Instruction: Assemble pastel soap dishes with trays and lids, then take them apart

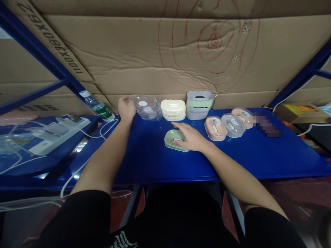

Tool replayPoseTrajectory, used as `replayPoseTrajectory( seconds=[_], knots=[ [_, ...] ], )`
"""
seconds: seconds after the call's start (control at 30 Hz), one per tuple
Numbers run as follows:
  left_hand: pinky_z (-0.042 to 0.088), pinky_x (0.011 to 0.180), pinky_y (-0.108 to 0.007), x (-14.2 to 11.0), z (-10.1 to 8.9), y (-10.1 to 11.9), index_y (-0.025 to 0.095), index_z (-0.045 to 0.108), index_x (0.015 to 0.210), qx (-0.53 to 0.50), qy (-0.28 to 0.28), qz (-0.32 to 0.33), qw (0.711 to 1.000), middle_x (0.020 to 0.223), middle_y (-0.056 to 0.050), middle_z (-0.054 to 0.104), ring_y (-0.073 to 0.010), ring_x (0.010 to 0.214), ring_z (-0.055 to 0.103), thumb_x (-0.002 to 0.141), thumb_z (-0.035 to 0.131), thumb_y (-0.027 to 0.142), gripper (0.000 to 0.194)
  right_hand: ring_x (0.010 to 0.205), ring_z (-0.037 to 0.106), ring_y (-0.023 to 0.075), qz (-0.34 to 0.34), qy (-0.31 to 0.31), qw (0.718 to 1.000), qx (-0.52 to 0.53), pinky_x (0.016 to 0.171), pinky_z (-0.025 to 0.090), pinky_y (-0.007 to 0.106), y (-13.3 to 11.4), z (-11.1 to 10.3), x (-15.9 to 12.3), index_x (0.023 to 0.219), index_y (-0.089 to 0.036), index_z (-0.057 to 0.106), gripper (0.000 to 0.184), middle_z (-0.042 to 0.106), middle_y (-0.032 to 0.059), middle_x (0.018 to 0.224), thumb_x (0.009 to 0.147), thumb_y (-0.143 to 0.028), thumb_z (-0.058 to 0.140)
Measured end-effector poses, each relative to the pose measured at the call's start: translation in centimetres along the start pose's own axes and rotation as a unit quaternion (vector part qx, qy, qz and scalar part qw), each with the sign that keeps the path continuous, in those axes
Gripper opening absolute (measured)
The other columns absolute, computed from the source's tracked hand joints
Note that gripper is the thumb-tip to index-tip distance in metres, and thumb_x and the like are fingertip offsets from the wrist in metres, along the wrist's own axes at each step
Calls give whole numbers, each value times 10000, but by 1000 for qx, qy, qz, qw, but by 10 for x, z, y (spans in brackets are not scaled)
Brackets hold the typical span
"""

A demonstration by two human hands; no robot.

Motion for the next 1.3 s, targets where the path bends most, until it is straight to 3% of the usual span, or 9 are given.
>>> replayPoseTrajectory(
  seconds=[0.17, 0.4, 0.6, 0.7, 0.83, 1.0, 1.07, 1.17, 1.3],
  knots=[
    [518, 1186, -581, -3, 12, 0, 172, 681, 1358, 44, -9, 7, 999, 1306, -189, 788, -410, 1327, 704, 975, 633, 349, 425, 1451, 653, 382, 1, -21, 1000, -16, 1187, 556, 626, 5, 4, 0, 1711, -246, 429, 807, 646, 186, 1595, 996, -498, 706],
    [531, 1108, -604, -21, 14, -1, 181, 709, 1179, 113, -40, 49, 992, 1230, -248, 779, -452, 1268, 722, 1054, 548, 633, 496, 1509, 596, 420, 0, -79, 995, -60, 1233, 513, 641, 9, 8, -2, 1747, -182, 374, 939, 570, 221, 1676, 953, -480, 776],
    [485, 1184, -598, -25, 23, -5, 160, 653, 1381, 67, -46, 47, 996, 1484, -291, 616, -468, 1400, 646, 1066, 509, 640, 592, 1545, 554, 421, 3, -139, 988, -70, 1260, 490, 621, 7, 13, -6, 1701, -241, 477, 1019, 538, 182, 1710, 845, -603, 896],
    [416, 1259, -606, -27, 16, -2, 123, 567, 1519, 32, -8, 41, 999, 1575, -317, 538, -462, 1513, 548, 1073, 521, 593, 650, 1519, 582, 425, 12, -141, 988, -69, 1222, 528, 631, 6, 12, -7, 1689, -268, 498, 1010, 525, 172, 1722, 818, -556, 920],
    [268, 1345, -636, -66, -5, 26, 143, 488, 1612, 35, 48, 156, 986, 1755, -280, 357, -464, 1657, 324, 1000, 669, 593, 781, 1482, 618, 392, 7, -112, 991, -73, 1204, 549, 591, 5, 9, -5, 1652, -273, 545, 875, 596, 134, 1667, 848, -399, 865],
    [235, 1361, -632, -164, 2, 64, 250, 502, 1596, -83, -128, 377, 913, 1736, -195, 429, -432, 1648, 355, 982, 678, 710, 787, 1357, 702, 381, 38, -5, 998, -55, 1158, 568, 582, 10, -9, -1, 1487, -252, 686, 666, 741, 131, 1468, 857, -425, 814],
    [263, 1358, -625, -187, 14, 63, 281, 416, 1650, -137, -186, 361, 903, 1759, -190, 393, -424, 1660, 341, 953, 690, 778, 899, 1303, 730, 356, 41, 52, 998, -8, 1149, 570, 561, 10, -17, 0, 1399, -243, 727, 531, 769, 130, 1405, 920, -468, 762],
    [420, 1270, -613, -203, 46, 53, 309, 208, 1728, -237, -302, 254, 888, 1767, -212, 360, -417, 1614, 427, 915, 699, 842, 1089, 1286, 731, 333, 44, 124, 988, 82, 1130, 575, 548, 10, -25, 0, 1358, -245, 712, 487, 766, 137, 1384, 1002, -575, 674],
    [553, 1137, -562, -223, 72, 53, 334, 288, 1652, -379, -439, 182, 794, 1554, -163, 589, -356, 1391, 638, 901, 725, 837, 1004, 1279, 712, 313, 5, 114, 983, 143, 1119, 576, 530, 5, -17, 0, 1315, -254, 671, 542, 736, 143, 1357, 1021, -707, 622]
  ],
)
Point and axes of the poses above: each hand's wrist, its own x-axis towards the middle knuckle, its own z-axis out of the palm, y = z × x, the point moved 7 cm from there along x, towards the middle knuckle
